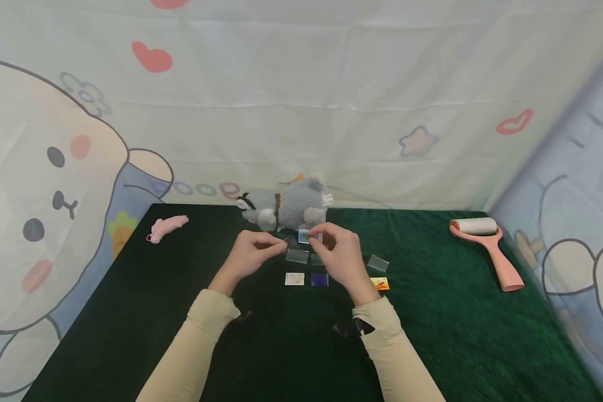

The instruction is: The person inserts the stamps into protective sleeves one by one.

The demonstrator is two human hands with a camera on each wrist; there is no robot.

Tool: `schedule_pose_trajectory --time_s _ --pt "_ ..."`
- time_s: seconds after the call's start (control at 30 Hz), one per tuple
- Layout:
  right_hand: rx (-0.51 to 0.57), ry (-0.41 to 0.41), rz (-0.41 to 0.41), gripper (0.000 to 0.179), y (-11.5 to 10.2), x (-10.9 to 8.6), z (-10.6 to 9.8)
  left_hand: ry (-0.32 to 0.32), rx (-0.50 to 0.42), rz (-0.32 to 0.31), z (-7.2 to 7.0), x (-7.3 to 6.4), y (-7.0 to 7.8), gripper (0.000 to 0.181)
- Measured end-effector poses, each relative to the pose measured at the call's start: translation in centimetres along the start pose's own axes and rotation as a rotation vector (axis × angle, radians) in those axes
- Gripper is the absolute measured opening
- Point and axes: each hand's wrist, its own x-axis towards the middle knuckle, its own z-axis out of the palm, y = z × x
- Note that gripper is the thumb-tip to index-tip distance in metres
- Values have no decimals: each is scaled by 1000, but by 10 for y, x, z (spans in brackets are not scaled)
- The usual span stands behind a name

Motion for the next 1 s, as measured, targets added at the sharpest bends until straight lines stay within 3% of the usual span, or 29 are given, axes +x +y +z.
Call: schedule_pose_trajectory --time_s 0.3,1.0 --pt "9 -5 -26 9 0 1 2 -10 -13 9 1 0 1 14" --pt "-27 -39 -1 8 -2 -1 1 -16 -15 15 3 -1 3 15"
